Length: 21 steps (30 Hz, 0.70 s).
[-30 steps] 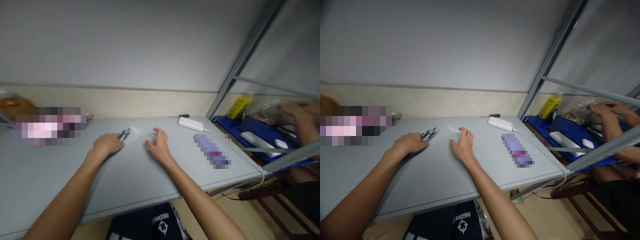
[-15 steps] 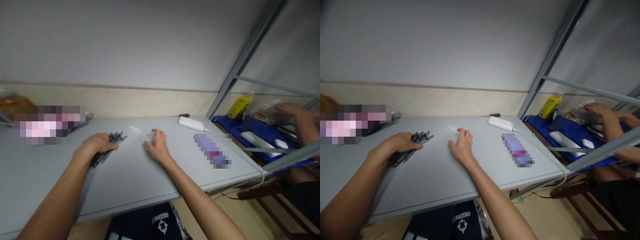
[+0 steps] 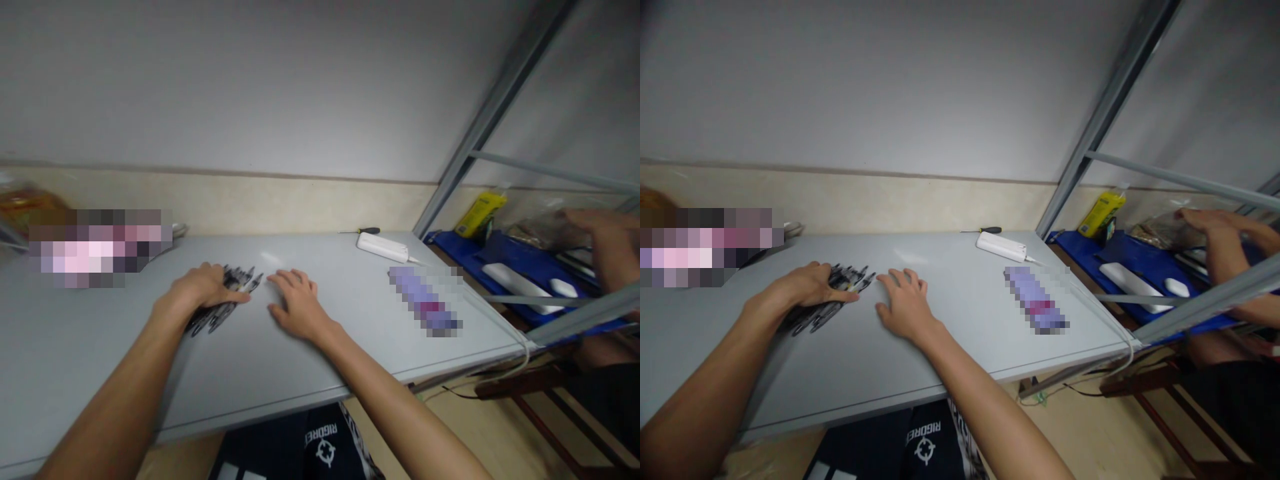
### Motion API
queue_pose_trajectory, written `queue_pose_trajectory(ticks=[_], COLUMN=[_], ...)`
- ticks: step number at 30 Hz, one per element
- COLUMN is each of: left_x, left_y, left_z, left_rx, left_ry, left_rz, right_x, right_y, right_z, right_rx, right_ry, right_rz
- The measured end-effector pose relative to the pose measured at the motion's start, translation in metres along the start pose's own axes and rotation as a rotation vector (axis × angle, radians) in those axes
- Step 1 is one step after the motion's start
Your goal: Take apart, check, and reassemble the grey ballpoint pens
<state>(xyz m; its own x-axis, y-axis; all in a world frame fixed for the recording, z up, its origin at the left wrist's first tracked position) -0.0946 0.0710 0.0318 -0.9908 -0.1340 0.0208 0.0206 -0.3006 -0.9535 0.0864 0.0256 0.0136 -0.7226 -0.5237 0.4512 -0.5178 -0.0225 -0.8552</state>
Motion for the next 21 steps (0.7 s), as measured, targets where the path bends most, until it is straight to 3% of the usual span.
queue_pose_trajectory(ticks=[6,13,18,21], left_x=[-0.008,-0.006,0.002,0.005], left_y=[-0.004,-0.004,-0.012,-0.010], left_z=[0.004,0.004,-0.004,-0.008], left_rx=[-0.031,0.063,-0.094,-0.105], left_ry=[0.060,0.106,0.089,0.070], left_rz=[-0.003,0.051,0.089,0.087], right_x=[0.017,0.022,0.026,0.031], right_y=[0.011,0.009,0.013,0.016], right_z=[0.002,0.001,-0.001,0.001], right_rx=[0.105,0.118,0.134,0.161], right_ry=[-0.180,-0.221,-0.250,-0.317], right_rz=[0.076,0.091,0.111,0.126])
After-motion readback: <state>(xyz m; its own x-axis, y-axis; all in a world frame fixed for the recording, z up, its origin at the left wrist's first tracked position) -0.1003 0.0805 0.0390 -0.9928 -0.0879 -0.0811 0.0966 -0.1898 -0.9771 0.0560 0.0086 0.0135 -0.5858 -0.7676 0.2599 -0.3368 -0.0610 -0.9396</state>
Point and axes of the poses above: each hand's wrist, its own z-axis away from the middle knuckle, its own y-axis out of the palm, x = y × z, the point moved 6 cm from there along -z, towards the middle knuckle
